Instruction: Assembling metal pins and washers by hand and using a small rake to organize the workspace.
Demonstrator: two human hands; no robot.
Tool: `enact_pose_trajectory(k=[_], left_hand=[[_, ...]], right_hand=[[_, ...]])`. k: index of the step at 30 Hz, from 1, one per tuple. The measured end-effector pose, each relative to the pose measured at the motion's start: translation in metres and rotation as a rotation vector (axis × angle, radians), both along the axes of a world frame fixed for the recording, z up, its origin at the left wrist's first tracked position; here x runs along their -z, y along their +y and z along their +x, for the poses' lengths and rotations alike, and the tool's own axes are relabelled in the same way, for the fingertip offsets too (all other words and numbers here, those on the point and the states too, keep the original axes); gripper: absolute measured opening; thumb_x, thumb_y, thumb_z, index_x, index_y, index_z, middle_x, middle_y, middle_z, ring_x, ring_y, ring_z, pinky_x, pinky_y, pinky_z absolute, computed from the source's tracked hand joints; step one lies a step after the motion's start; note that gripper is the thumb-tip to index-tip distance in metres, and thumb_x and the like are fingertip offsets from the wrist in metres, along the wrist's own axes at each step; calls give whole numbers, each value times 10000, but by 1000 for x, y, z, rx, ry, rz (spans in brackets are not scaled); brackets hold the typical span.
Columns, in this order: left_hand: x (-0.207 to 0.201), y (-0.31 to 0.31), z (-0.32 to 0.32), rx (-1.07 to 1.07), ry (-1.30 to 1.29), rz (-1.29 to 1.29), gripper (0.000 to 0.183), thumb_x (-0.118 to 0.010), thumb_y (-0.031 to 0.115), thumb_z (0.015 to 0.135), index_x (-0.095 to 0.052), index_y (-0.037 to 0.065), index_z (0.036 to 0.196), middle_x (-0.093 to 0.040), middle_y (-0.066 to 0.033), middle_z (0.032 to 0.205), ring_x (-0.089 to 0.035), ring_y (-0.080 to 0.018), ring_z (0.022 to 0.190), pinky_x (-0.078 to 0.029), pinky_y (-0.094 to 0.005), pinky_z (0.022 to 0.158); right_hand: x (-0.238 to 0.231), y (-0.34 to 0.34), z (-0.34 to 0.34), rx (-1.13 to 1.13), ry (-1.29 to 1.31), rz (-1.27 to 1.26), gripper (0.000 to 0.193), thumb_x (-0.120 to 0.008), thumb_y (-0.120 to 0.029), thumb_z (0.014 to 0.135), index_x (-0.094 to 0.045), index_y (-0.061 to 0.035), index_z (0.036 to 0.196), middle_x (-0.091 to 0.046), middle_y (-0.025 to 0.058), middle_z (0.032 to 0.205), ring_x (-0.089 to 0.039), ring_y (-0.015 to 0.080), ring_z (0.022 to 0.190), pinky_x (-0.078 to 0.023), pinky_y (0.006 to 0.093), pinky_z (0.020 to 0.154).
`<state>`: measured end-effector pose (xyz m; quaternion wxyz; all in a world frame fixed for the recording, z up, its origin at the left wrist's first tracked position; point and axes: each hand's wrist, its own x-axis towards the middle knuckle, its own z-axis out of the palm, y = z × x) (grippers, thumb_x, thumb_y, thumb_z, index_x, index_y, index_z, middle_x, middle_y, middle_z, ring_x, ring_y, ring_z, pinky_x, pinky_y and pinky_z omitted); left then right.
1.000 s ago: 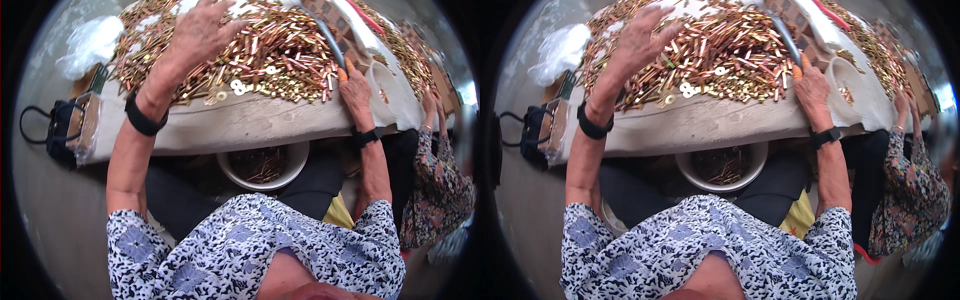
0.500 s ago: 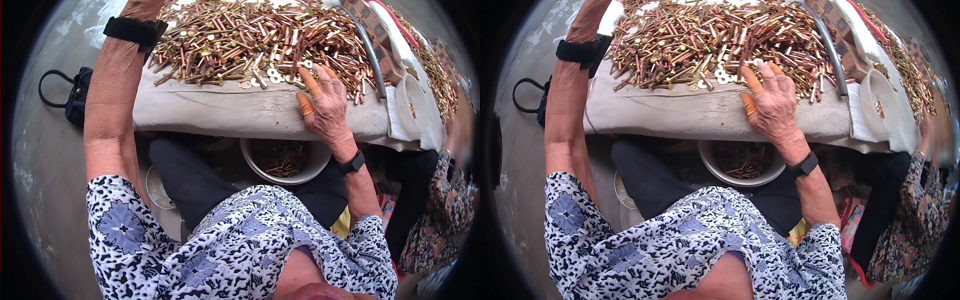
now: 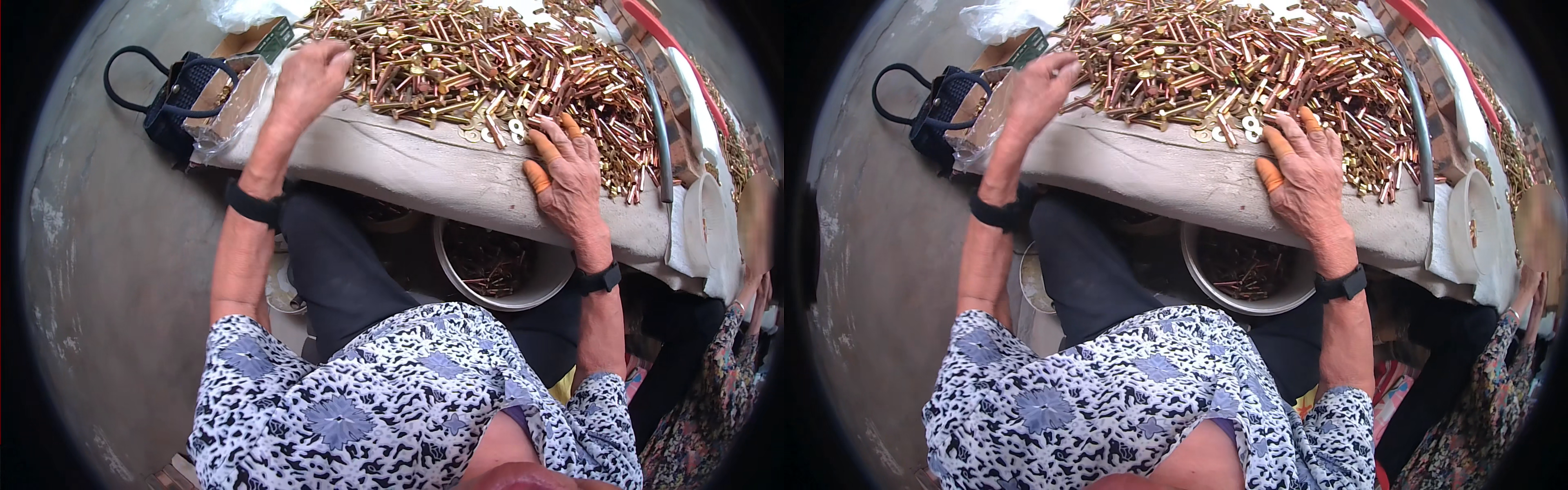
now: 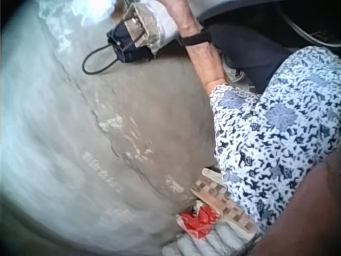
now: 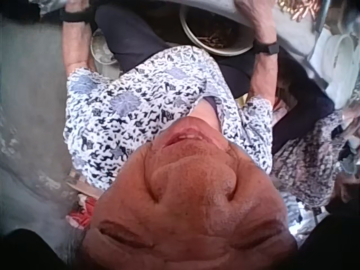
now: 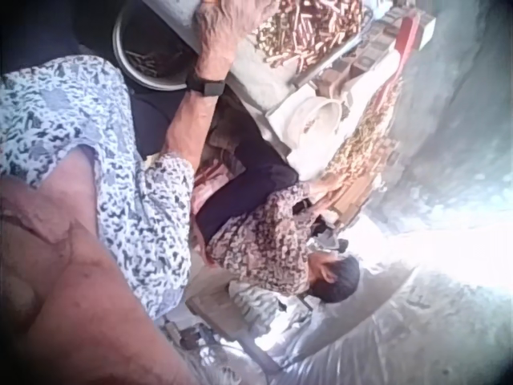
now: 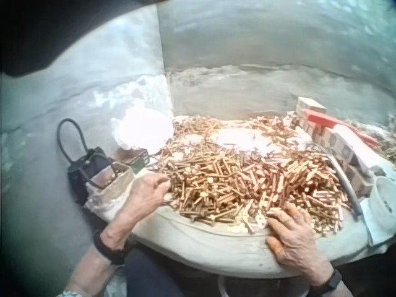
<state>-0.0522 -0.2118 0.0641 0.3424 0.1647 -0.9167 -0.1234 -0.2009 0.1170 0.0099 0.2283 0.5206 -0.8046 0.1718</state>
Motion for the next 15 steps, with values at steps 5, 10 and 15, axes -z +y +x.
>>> enact_pose_trajectory(k=[5, 10, 15], left_hand=[[67, -7, 20, -275, -202, -178, 279, -602, 238, 844, -641, 35, 1031, -615, -177, 896, -593, -345, 865, -475, -423, 765], [82, -23, 8, -168, -113, -232, 197, -637, 231, 805, -608, 46, 868, -611, -174, 850, -593, -366, 832, -475, -464, 724], [78, -30, -11, 109, 216, -190, 241, -577, 266, 888, -621, 44, 973, -622, -137, 859, -604, -280, 801, -463, -357, 724]], right_hand=[[7, 8, -5, 8, 39, -162, 302, -667, -200, 799, -647, -64, 1067, -608, 86, 1150, -492, 300, 1172, -351, 431, 988], [16, 7, -19, 4, 104, -194, 224, -628, -180, 820, -652, -51, 1001, -637, 109, 1055, -550, 316, 1060, -415, 404, 908], [21, 12, -35, -15, 189, -217, 176, -619, -198, 827, -658, -65, 936, -657, 78, 975, -598, 273, 941, -454, 373, 828]])
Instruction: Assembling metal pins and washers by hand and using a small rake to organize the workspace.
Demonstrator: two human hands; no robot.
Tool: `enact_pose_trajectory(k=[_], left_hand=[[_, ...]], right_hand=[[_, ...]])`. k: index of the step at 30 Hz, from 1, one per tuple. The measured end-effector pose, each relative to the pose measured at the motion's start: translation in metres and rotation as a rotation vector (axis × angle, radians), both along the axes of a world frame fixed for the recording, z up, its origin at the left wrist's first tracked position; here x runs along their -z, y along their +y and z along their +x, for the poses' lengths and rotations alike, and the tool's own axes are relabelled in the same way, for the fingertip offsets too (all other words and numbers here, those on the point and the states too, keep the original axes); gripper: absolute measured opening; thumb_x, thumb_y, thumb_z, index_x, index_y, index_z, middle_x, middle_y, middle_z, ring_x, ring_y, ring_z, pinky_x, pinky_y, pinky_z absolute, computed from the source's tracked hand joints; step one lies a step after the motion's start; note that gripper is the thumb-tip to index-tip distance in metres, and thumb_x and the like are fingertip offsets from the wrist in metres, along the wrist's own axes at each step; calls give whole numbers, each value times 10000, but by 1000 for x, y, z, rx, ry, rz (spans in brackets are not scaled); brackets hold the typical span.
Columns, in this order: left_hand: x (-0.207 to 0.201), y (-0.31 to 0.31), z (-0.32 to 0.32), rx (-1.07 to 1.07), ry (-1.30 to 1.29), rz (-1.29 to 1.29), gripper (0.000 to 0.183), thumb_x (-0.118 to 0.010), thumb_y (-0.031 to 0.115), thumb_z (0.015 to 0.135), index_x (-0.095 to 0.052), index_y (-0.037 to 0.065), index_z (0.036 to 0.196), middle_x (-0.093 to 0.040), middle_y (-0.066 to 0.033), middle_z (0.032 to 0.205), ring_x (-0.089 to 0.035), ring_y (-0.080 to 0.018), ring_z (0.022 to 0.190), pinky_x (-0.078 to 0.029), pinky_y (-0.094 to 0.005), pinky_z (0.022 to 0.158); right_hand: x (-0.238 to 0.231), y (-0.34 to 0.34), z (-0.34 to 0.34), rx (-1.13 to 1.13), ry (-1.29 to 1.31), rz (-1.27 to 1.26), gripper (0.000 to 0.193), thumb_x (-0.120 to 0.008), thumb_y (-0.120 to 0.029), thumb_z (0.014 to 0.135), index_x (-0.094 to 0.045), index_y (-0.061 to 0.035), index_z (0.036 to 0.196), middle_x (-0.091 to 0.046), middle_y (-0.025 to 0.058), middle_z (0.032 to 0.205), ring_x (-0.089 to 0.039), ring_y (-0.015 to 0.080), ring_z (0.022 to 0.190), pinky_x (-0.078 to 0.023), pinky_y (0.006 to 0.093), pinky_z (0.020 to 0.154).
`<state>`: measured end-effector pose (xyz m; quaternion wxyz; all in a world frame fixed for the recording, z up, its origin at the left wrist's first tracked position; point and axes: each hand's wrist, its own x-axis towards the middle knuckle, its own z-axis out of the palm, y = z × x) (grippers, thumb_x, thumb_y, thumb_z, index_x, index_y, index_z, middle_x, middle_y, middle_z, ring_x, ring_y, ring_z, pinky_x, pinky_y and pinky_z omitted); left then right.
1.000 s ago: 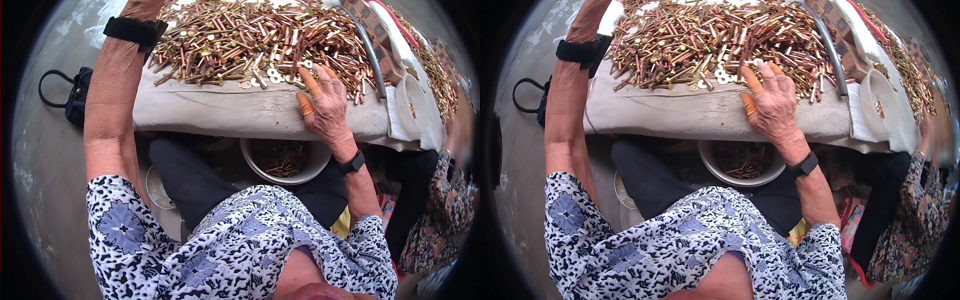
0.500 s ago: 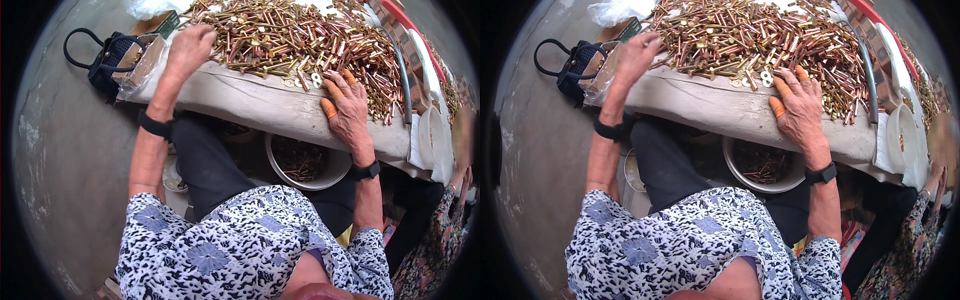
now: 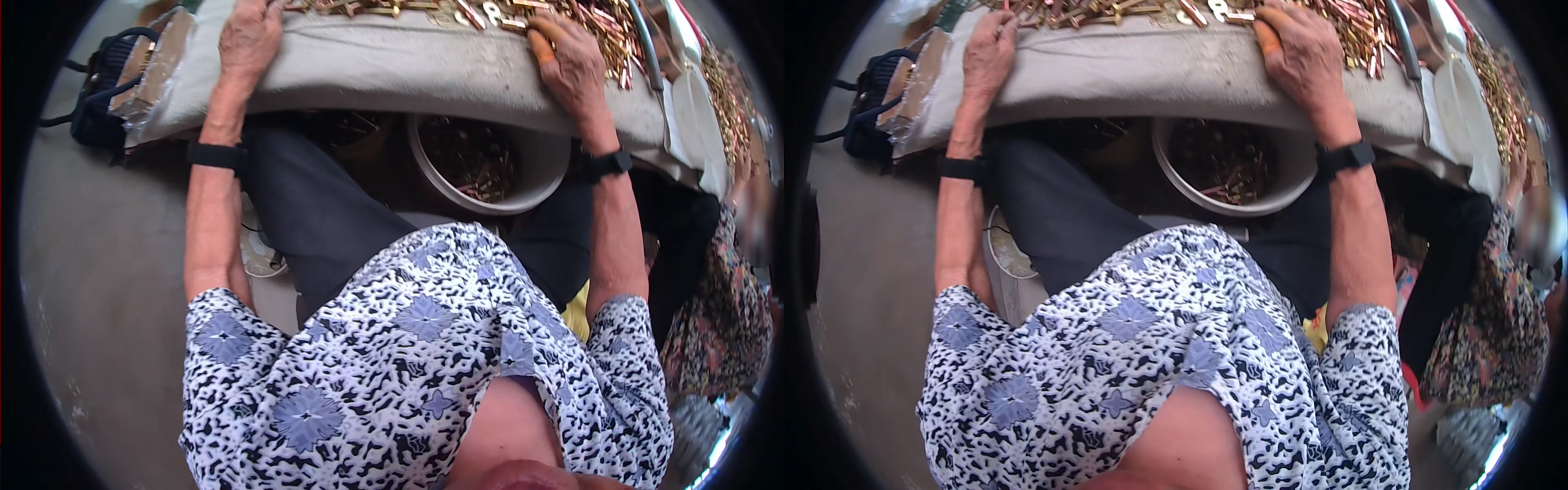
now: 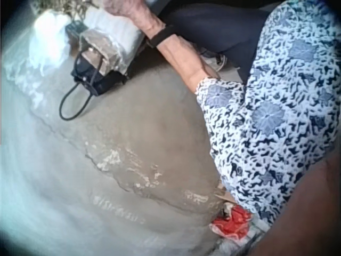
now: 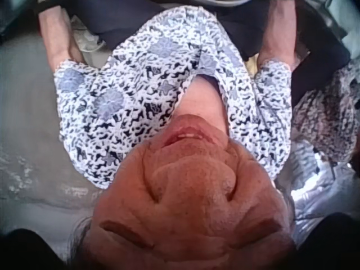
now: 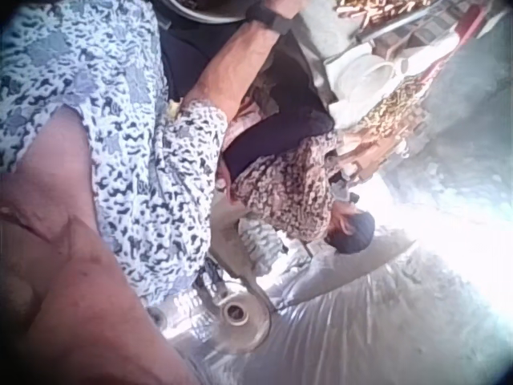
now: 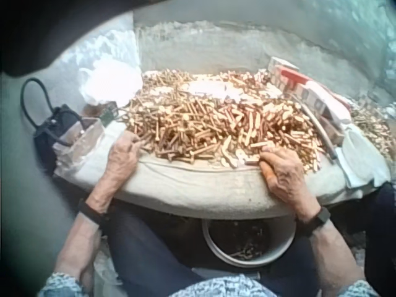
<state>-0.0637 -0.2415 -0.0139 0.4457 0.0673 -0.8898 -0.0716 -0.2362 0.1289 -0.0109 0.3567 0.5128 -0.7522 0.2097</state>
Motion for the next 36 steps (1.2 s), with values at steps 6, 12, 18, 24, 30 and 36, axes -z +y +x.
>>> enact_pose_trajectory(k=[6, 12, 18, 24, 30, 36], left_hand=[[-2, 25, -16, 4, -110, -145, 104, -508, 119, 873, -567, 38, 900, -553, -175, 834, -564, -363, 810, -462, -420, 703], [-7, 37, 8, 59, -213, -54, 112, -503, 106, 868, -570, 19, 892, -536, -183, 843, -545, -338, 823, -450, -402, 737], [-15, 43, 19, 52, -196, -82, 116, -561, 121, 858, -589, 13, 891, -548, -182, 864, -549, -321, 853, -437, -391, 740], [-13, 42, 2, -19, -22, -129, 165, -556, 193, 878, -591, 32, 871, -576, -178, 805, -574, -338, 799, -445, -406, 716], [-29, 64, -32, 23, 128, 20, 197, -558, 224, 882, -590, 32, 848, -600, -187, 733, -599, -349, 714, -461, -411, 655], [-43, 68, -38, 65, 70, 233, 206, -586, 219, 865, -599, 15, 838, -577, -162, 665, -561, -274, 617, -441, -384, 602]], right_hand=[[-11, 7, 21, 24, -18, -59, 104, -621, -69, 794, -655, -19, 879, -662, 135, 943, -618, 300, 915, -471, 372, 820], [-11, 13, 21, 15, -51, -91, 102, -612, -77, 802, -654, -15, 871, -661, 130, 932, -619, 298, 903, -478, 359, 803], [-9, 13, 21, 28, -59, -94, 100, -614, -77, 812, -652, -15, 881, -658, 137, 929, -617, 297, 893, -482, 351, 794], [-10, 18, 15, 45, 26, -94, 103, -617, -77, 810, -652, -18, 887, -656, 142, 932, -616, 302, 897, -483, 361, 793], [1, 35, -17, 99, 81, -80, 123, -615, -92, 792, -655, -26, 887, -652, 136, 944, -608, 314, 898, -477, 374, 800], [-6, 36, -31, 110, 152, -32, 136, -611, -108, 794, -650, -30, 898, -647, 129, 959, -598, 303, 930, -453, 385, 859]])
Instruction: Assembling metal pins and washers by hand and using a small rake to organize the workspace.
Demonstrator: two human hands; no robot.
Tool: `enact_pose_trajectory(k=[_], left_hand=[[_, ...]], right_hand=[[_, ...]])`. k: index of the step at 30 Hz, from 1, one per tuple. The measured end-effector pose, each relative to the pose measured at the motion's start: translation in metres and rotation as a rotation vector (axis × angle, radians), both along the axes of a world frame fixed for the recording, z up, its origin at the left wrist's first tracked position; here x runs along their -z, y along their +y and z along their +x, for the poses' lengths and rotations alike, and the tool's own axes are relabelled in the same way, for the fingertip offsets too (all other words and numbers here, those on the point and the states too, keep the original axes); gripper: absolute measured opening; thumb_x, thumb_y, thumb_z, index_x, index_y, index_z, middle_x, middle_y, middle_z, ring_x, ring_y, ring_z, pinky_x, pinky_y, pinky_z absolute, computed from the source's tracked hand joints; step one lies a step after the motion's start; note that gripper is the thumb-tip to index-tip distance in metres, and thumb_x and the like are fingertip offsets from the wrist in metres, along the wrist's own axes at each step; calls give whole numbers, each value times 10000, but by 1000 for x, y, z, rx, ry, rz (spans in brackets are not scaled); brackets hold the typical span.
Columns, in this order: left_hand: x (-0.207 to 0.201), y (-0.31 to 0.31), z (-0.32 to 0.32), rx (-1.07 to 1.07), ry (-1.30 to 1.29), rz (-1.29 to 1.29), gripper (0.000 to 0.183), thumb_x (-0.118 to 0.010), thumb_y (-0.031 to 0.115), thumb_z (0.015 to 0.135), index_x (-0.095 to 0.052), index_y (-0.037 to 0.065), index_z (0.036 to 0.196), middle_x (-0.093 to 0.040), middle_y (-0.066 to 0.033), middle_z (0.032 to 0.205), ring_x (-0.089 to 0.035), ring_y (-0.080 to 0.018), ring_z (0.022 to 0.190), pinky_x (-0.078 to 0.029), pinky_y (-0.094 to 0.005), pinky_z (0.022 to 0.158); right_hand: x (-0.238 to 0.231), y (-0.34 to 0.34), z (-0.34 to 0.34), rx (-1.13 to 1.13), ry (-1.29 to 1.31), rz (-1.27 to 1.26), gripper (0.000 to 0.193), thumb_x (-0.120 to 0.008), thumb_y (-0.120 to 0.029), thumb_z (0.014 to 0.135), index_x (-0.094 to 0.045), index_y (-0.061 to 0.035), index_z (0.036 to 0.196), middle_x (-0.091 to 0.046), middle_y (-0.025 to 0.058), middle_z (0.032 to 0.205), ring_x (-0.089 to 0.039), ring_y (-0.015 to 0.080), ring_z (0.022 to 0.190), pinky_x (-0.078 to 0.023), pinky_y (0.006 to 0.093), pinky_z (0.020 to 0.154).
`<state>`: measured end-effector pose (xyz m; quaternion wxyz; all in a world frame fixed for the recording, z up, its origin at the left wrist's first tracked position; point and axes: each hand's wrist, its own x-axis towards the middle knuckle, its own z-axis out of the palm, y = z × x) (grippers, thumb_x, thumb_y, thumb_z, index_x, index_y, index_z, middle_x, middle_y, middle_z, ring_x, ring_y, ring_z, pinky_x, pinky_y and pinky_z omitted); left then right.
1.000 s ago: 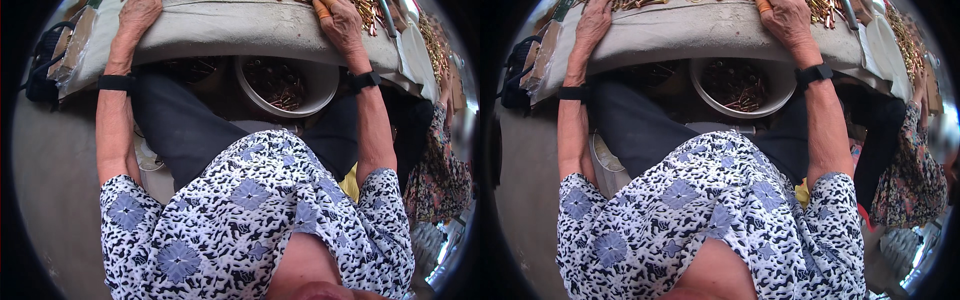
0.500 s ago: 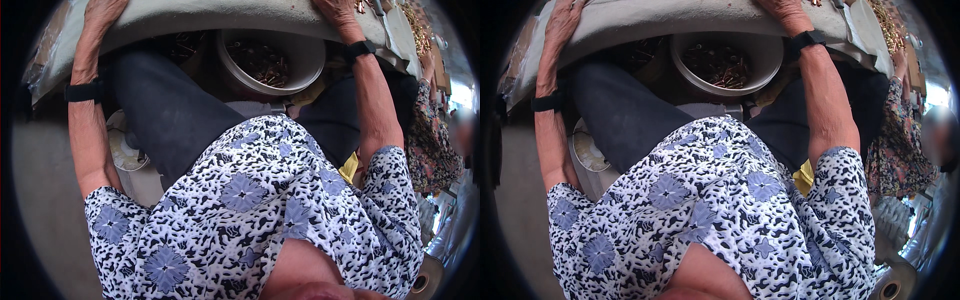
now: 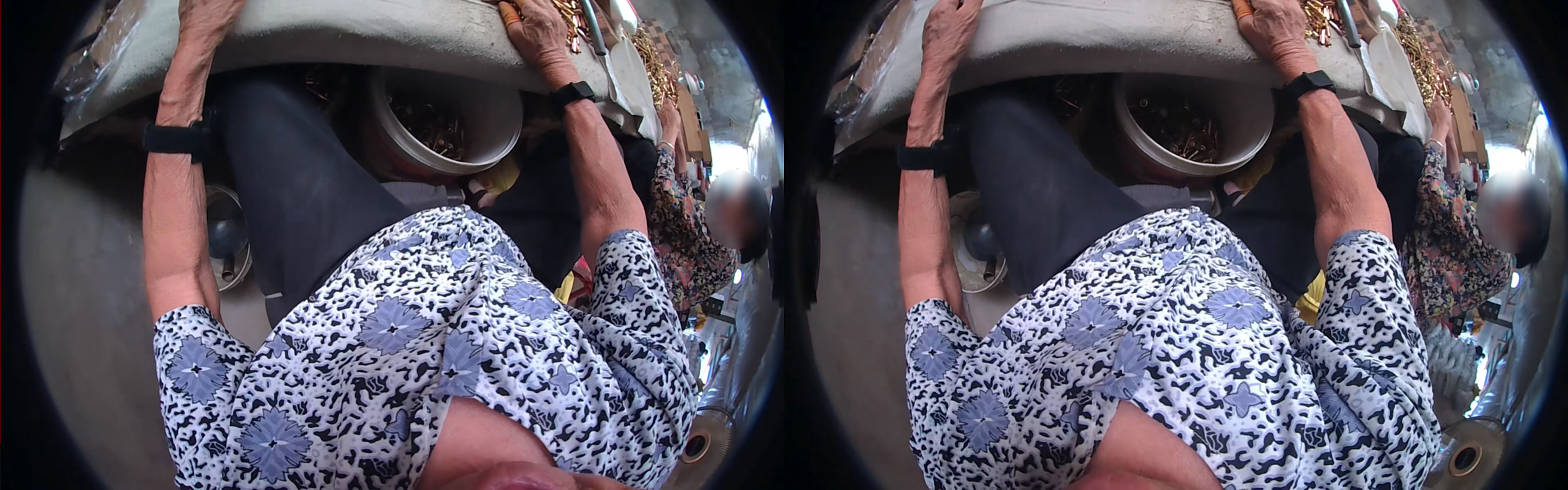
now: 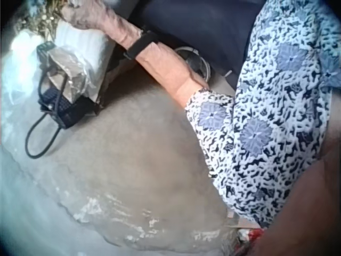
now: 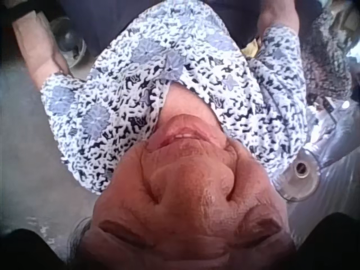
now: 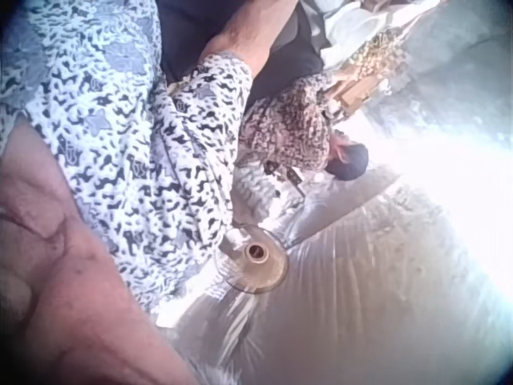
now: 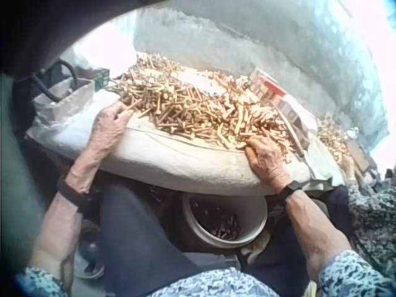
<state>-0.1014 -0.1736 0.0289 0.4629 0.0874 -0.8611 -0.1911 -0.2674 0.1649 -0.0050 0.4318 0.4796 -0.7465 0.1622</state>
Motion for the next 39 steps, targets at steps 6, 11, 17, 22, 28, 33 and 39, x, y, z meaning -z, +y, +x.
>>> enact_pose_trajectory(k=[6, 11, 17, 22, 28, 33, 39], left_hand=[[11, -26, -7, 20, 81, 75, 330, -571, 361, 902, -641, 44, 963, -581, -56, 707, -522, -123, 704, -427, -275, 670], [15, -6, 11, -40, -10, 346, 205, -563, 230, 896, -649, 45, 919, -609, -19, 681, -528, -95, 622, -419, -278, 576], [8, 94, -2, 340, -119, 1186, 120, -577, 179, 911, -624, 68, 916, -498, 53, 640, -348, 3, 480, -218, -147, 394], [31, 145, -7, 404, -359, 1469, 172, -555, 209, 938, -568, 39, 910, -482, 30, 639, -318, -5, 443, -235, -146, 370], [28, 154, -4, 440, -442, 1633, 202, -550, 229, 944, -553, 29, 915, -440, 32, 634, -310, -6, 461, -221, -151, 374], [22, 171, -7, 467, -486, 1673, 213, -532, 244, 953, -550, 35, 917, -426, 31, 640, -315, -8, 469, -240, -144, 380], [33, 170, -5, 444, -429, 1591, 246, -507, 265, 963, -550, 30, 907, -533, -21, 661, -489, -59, 501, -381, -167, 403]], right_hand=[[11, 6, -34, 68, 36, 3, 175, -633, -230, 809, -665, -97, 919, -659, 66, 948, -598, 264, 904, -465, 365, 800], [17, -7, -16, 62, -95, 15, 175, -645, -198, 794, -662, -83, 925, -666, 62, 956, -593, 248, 917, -451, 372, 784], [13, -11, -12, 4, -234, -11, 199, -656, -201, 794, -671, -77, 949, -668, 58, 979, -602, 243, 909, -447, 364, 782], [16, -4, 11, 116, -289, -77, 169, -663, -145, 808, -676, -69, 958, -660, 64, 985, -604, 248, 917, -441, 349, 817], [2, -14, 42, -372, -957, -259, 195, -678, -102, 806, -664, -19, 982, -637, 135, 751, -622, 230, 637, -495, 306, 566], [7, -25, 62, -415, -1189, -139, 202, -683, -168, 810, -659, -11, 934, -627, 140, 719, -621, 229, 635, -489, 313, 576], [-2, -14, 66, -386, -1390, -250, 198, -687, -167, 806, -642, 4, 895, -638, 104, 706, -622, 192, 624, -485, 311, 572]])
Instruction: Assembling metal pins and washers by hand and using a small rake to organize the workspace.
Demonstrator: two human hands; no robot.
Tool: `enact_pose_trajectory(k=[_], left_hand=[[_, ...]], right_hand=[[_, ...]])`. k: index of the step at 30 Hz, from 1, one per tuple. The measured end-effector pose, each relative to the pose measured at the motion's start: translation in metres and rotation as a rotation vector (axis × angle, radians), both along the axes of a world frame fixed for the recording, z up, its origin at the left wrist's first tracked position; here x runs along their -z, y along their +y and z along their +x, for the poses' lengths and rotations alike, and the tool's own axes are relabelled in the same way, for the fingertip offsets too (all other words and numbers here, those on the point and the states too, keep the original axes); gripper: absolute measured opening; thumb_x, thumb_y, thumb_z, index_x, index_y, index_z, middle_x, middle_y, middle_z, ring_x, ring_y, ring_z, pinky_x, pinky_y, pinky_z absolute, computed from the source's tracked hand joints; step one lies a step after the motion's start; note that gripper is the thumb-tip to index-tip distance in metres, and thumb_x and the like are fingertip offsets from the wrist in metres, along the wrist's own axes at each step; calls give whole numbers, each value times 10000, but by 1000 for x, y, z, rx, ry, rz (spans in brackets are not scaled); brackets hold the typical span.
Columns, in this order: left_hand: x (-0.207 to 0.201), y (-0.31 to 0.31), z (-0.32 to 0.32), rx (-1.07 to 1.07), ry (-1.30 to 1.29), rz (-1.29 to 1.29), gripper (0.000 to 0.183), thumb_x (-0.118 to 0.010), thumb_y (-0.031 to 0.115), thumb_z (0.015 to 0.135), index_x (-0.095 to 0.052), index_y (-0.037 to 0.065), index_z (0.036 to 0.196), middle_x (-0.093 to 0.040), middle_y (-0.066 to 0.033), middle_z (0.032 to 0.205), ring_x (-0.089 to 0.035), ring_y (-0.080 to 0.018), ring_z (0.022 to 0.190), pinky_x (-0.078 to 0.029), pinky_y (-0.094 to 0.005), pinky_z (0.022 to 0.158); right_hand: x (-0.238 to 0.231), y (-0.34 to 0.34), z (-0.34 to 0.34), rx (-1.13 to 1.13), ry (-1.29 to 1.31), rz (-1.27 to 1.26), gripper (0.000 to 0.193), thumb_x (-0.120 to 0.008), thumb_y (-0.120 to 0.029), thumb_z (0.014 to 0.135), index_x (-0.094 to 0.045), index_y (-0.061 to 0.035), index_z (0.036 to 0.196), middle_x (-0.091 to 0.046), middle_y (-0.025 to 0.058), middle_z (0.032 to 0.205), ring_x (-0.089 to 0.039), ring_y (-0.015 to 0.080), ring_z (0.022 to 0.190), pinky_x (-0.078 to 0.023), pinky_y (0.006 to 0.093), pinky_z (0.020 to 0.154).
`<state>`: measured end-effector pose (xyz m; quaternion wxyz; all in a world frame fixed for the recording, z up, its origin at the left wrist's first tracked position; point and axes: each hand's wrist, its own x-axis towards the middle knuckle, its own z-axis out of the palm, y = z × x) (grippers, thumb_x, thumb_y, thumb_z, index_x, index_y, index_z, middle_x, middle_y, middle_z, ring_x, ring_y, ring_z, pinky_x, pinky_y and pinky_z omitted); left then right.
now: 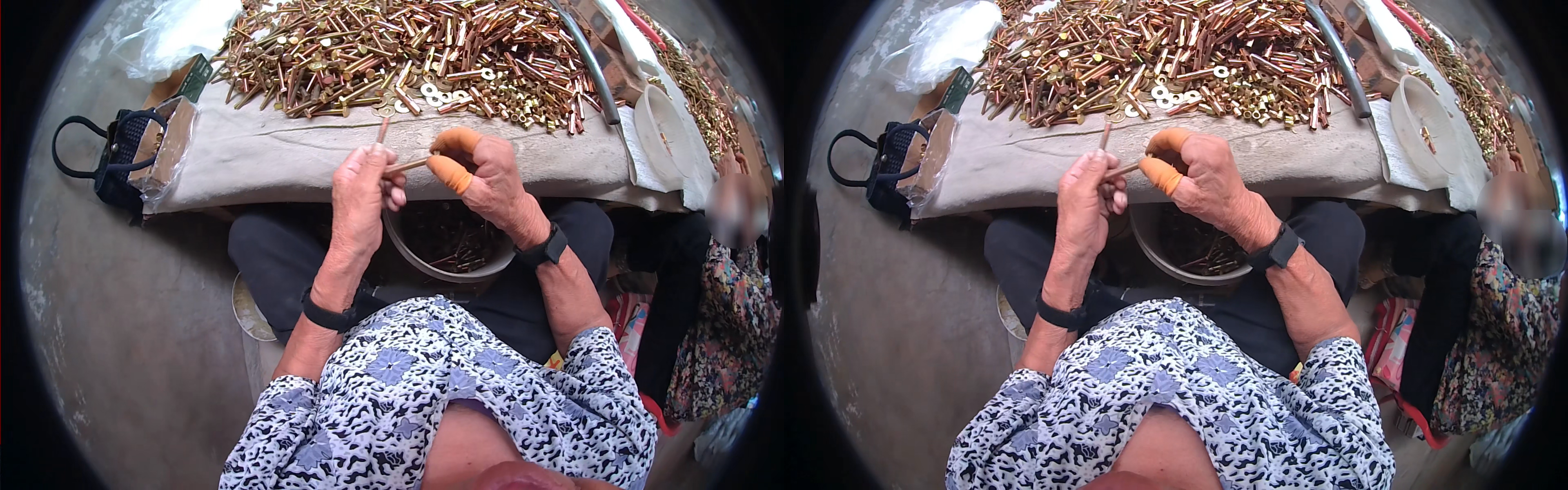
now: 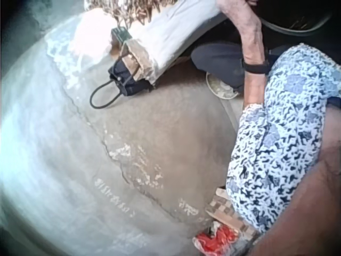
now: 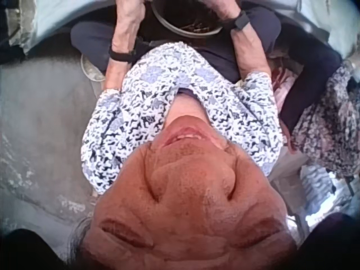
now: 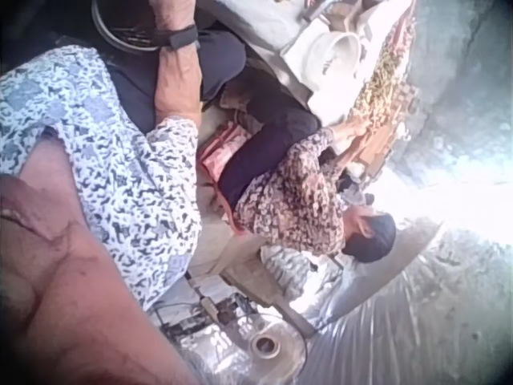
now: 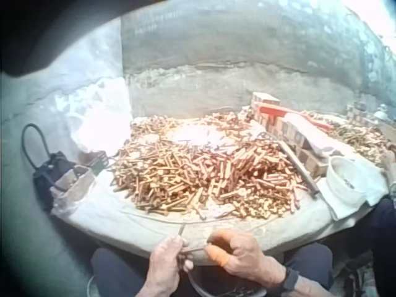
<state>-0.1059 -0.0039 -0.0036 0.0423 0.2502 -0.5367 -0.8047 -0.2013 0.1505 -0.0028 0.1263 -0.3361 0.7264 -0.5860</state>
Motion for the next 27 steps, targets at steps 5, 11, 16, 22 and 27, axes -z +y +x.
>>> enact_pose_trajectory(k=[5, 11, 16, 22, 27], left_hand=[[-9, 10, 1, -105, -106, 64, 227, -496, 233, 961, -562, 17, 942, -618, -63, 745, -610, -117, 597, -524, -238, 529], [8, 9, 8, 19, 76, 568, 216, -543, 187, 932, -583, -15, 996, -638, -79, 857, -659, -148, 709, -581, -301, 627], [2, -1, 5, 66, 63, 505, 194, -565, 128, 912, -567, -47, 995, -642, -114, 855, -662, -166, 721, -581, -292, 643], [-16, -10, 5, -53, 24, 302, 237, -588, 104, 895, -550, -42, 1079, -653, -145, 920, -663, -174, 744, -577, -297, 689], [-21, -21, 14, -13, 50, 272, 244, -556, 155, 929, -538, -23, 1095, -630, -92, 846, -642, -143, 649, -563, -278, 569]], right_hand=[[-2, 3, 8, 233, 60, 16, 185, -708, -124, 765, -616, 4, 862, -624, 108, 705, -623, 211, 630, -485, 318, 554], [5, -11, 17, -75, 599, -65, 147, -687, -122, 738, -608, -39, 829, -588, 93, 728, -601, 284, 682, -491, 360, 598], [-2, -1, 8, -53, 312, -114, 131, -663, -97, 787, -642, -18, 890, -634, 127, 791, -633, 288, 719, -507, 345, 632], [-1, -10, -28, 330, 410, -55, 149, -657, -62, 797, -662, -31, 942, -646, 123, 778, -633, 270, 685, -504, 332, 616], [-4, -46, -34, 177, 833, 244, 144, -629, -162, 797, -659, -106, 926, -620, 48, 901, -578, 226, 948, -419, 359, 773]])
